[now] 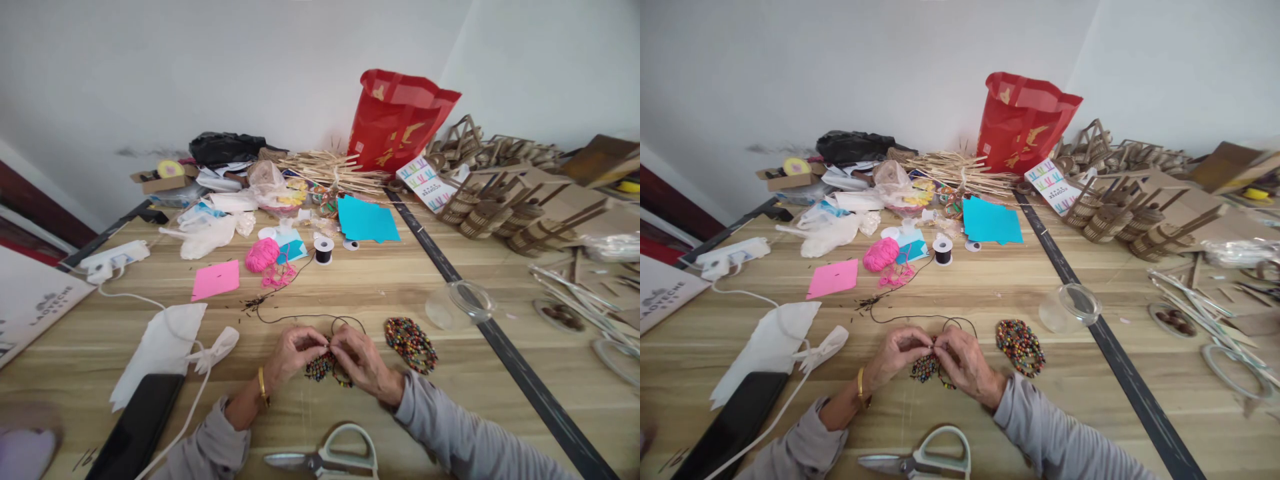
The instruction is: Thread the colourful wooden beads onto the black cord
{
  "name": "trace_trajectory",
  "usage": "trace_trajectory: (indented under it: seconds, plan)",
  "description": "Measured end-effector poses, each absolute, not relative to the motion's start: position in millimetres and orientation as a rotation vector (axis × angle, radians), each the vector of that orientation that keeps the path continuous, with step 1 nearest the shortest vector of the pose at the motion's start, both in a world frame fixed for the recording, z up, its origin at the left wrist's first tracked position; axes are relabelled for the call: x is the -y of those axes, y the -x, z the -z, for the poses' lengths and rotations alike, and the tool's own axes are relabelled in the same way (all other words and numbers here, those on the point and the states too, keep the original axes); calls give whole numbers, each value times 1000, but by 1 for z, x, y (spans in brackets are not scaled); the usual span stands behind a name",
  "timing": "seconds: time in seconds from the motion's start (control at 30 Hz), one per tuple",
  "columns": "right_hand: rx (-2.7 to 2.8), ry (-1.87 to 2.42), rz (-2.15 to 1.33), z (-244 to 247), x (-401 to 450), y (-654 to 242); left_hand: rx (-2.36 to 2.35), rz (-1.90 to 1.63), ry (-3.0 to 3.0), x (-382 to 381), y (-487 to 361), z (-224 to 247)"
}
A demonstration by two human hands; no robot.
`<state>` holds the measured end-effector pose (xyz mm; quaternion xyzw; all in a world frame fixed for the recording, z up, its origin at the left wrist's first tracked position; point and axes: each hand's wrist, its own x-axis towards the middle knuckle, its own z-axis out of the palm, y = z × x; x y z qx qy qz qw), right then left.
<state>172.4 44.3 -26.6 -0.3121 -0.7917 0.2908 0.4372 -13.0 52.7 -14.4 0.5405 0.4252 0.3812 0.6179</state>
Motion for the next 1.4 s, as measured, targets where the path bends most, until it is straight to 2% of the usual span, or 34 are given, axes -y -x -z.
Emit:
trace_trajectory:
  seconds: [1.4]
  plan:
    - [1926, 711, -758, 28, -44, -171, -948, -886, -1188, -53, 13, 12]
